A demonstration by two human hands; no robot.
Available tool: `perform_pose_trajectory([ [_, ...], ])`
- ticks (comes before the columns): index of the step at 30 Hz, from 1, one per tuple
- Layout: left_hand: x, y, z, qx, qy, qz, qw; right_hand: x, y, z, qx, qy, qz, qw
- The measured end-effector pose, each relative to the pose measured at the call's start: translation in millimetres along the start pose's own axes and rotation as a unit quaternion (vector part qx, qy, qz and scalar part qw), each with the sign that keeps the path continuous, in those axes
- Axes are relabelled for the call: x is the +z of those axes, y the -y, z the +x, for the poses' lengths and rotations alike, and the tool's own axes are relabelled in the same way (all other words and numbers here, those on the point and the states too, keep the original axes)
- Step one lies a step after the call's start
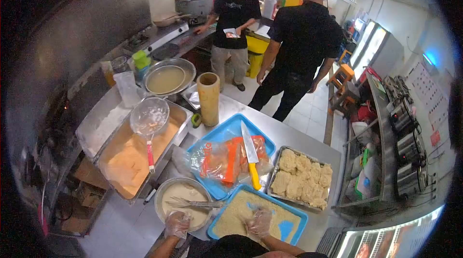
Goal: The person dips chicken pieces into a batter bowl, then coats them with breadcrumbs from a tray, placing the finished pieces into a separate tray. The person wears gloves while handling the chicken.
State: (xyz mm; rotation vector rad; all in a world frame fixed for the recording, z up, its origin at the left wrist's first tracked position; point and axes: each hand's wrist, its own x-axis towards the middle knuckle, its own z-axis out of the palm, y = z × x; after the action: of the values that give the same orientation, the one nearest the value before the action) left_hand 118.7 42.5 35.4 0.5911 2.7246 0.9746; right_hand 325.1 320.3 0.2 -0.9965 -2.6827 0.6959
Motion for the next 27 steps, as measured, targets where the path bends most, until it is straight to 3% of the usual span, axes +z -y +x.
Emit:
perform_pose_trajectory([
  [1,2,1,-1,-0.001,0.006,0.007,1.000,-9,3,4,0.024,0.034,-0.003,0.999],
  [4,1,-1,4,0.025,-0.008,0.020,0.999,6,-16,0,-0.075,-0.085,-0.060,0.992],
  [7,1,2,3,0.011,0.036,0.035,0.999,-1,-1,-1,0.038,-0.042,0.098,0.994],
  [8,-8,-9,6,0.049,0.030,0.041,0.998,-2,0,-1,0.006,-0.036,0.046,0.998],
  [10,45,71,7,-0.008,0.050,-0.075,0.996,0,-8,-1,-0.056,-0.021,-0.057,0.997],
  [12,-9,-9,3,0.049,0.024,-0.011,0.998,7,-15,-4,-0.097,-0.095,-0.011,0.991],
  [13,-15,-17,4,0.056,0.023,-0.003,0.998,8,-14,-4,-0.121,-0.133,0.009,0.984],
  [17,-12,-16,3,0.066,-0.001,0.020,0.998,4,1,-3,-0.076,0.071,-0.085,0.991],
  [20,-11,-14,5,0.060,-0.011,-0.007,0.998,5,26,-12,-0.207,-0.062,-0.143,0.966],
  [23,-17,-26,3,0.031,-0.005,-0.020,0.999,-3,37,-9,-0.162,0.066,-0.136,0.975],
  [24,-12,-14,1,0.045,-0.010,-0.018,0.999,-21,52,2,-0.105,0.193,-0.121,0.968],
  [27,-16,-23,4,0.042,-0.003,0.000,0.999,-19,51,1,-0.125,0.137,-0.079,0.980],
])
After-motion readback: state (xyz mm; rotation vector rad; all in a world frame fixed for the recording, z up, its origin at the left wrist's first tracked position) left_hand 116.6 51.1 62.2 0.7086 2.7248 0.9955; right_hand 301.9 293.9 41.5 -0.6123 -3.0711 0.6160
